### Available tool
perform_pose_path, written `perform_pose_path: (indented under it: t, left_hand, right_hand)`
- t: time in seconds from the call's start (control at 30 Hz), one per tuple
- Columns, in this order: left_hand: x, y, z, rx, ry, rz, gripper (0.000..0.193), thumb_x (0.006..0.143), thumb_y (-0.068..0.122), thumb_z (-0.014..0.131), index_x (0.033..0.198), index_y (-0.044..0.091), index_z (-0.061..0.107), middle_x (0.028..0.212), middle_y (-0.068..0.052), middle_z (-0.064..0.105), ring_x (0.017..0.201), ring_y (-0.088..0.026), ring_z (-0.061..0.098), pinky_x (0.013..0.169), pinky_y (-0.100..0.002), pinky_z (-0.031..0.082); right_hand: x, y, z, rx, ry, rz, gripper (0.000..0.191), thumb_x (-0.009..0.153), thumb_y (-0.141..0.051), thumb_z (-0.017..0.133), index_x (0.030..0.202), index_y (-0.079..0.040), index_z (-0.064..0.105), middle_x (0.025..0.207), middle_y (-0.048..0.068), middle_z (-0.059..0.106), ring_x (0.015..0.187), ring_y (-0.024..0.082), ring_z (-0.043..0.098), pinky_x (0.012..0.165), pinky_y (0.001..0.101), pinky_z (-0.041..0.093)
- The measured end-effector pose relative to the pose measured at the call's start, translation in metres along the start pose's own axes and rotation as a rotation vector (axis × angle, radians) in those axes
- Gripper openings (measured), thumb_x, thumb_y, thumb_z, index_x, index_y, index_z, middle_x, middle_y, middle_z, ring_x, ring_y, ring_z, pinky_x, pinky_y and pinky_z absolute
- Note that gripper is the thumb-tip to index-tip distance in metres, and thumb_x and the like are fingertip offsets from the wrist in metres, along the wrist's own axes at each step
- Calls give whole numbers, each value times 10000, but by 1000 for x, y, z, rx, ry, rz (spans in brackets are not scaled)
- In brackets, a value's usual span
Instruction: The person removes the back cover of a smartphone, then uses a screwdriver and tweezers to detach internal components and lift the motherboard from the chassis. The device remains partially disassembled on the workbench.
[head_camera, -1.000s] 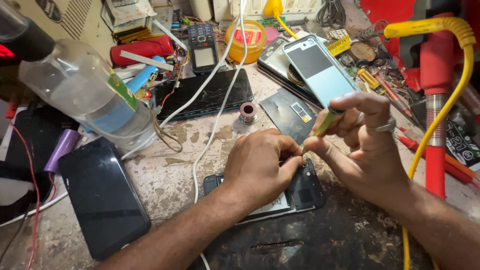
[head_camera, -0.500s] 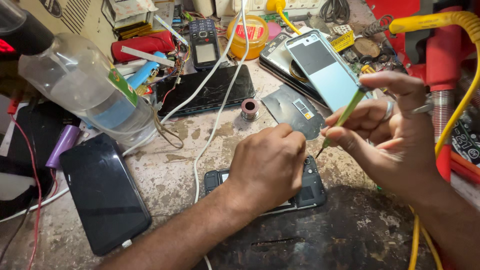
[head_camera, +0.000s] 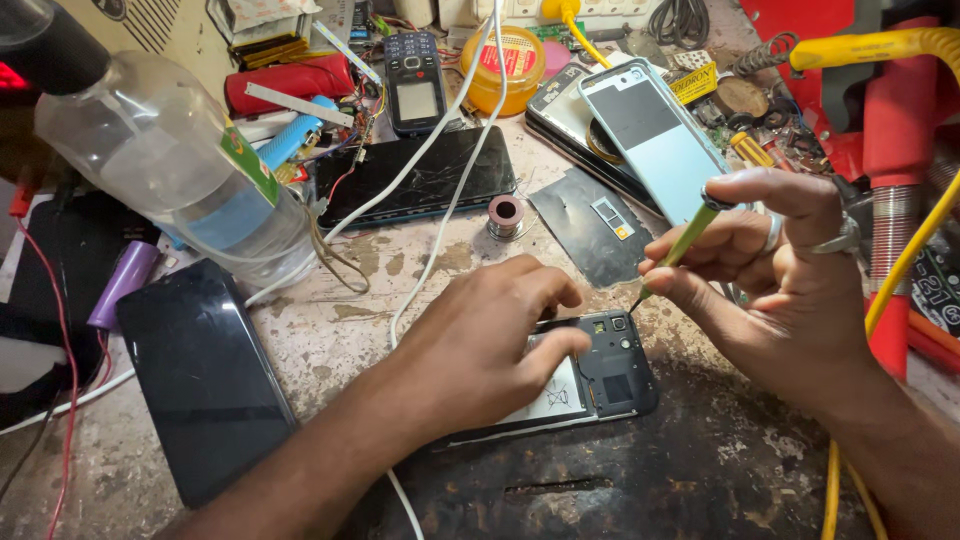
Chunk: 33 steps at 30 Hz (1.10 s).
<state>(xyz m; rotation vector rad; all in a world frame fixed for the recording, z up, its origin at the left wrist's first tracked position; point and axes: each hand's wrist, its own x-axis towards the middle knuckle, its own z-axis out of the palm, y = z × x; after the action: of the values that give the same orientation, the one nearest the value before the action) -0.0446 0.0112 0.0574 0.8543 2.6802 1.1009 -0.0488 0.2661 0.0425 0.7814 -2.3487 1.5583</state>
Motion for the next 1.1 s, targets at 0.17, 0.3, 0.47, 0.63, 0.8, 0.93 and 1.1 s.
perform_pose_path:
  t: [0.17, 0.3, 0.47, 0.63, 0.8, 0.93, 1.1]
  left_hand:
    - [-10, 2, -3, 137, -147, 43, 951, 555, 565, 911, 1268, 44, 558, 1183, -171, 560, 1146, -348, 541, 966, -468, 443]
    - [-14, 6, 2, 194, -58, 145, 1043, 484, 533, 965, 1247, -10, 507, 1218, -204, 529, 1181, -403, 512, 977, -506, 417]
    - [-13, 7, 5, 217, -106, 84, 1013, 493, 510, 966, 1226, -14, 503, 1213, -199, 529, 1174, -388, 514, 984, -509, 416]
    - [-14, 6, 4, 206, -85, 91, 1003, 487, 499, 971, 1215, -13, 508, 1214, -197, 532, 1181, -388, 509, 986, -506, 417]
    - [-15, 5, 6, 194, -69, 67, 1013, 468, 515, 977, 1204, -1, 509, 1186, -190, 534, 1175, -379, 504, 990, -506, 402]
    - [-14, 3, 7, 203, -82, 25, 984, 455, 520, 979, 1153, 11, 511, 1167, -183, 532, 1170, -373, 502, 978, -501, 404]
    - [-16, -1, 7, 183, -21, 107, 940, 459, 517, 972, 1110, 6, 526, 1134, -179, 548, 1136, -381, 522, 957, -497, 423]
  right_hand:
    - [-2, 0, 0, -39, 5, -23, 656, 910, 29, 745, 1374, -155, 320, 1072, 170, 711, 1028, 215, 761, 888, 340, 678]
    - [-1, 1, 0, -55, -12, 3, 671, 896, 24, 745, 1373, -156, 309, 1071, 171, 725, 1008, 209, 767, 853, 332, 674]
    - [-1, 1, 1, -66, -55, -63, 656, 917, 33, 716, 1378, -175, 298, 1087, 171, 697, 1080, 213, 753, 874, 347, 644]
    - [-6, -1, 5, 38, -101, -34, 599, 945, 76, 617, 1360, -164, 257, 1183, 192, 668, 1135, 233, 722, 918, 350, 648]
    - [-4, -6, 9, -71, -37, -57, 600, 934, 50, 669, 1345, -163, 287, 1079, 160, 675, 1043, 202, 732, 907, 330, 644]
    - [0, -6, 14, -49, -124, -157, 642, 892, 31, 670, 1378, -149, 291, 1103, 171, 655, 1081, 218, 696, 925, 338, 645]
    - [-5, -4, 14, 49, -97, -74, 611, 970, 70, 621, 1433, -175, 306, 1155, 159, 675, 1110, 207, 715, 907, 311, 633]
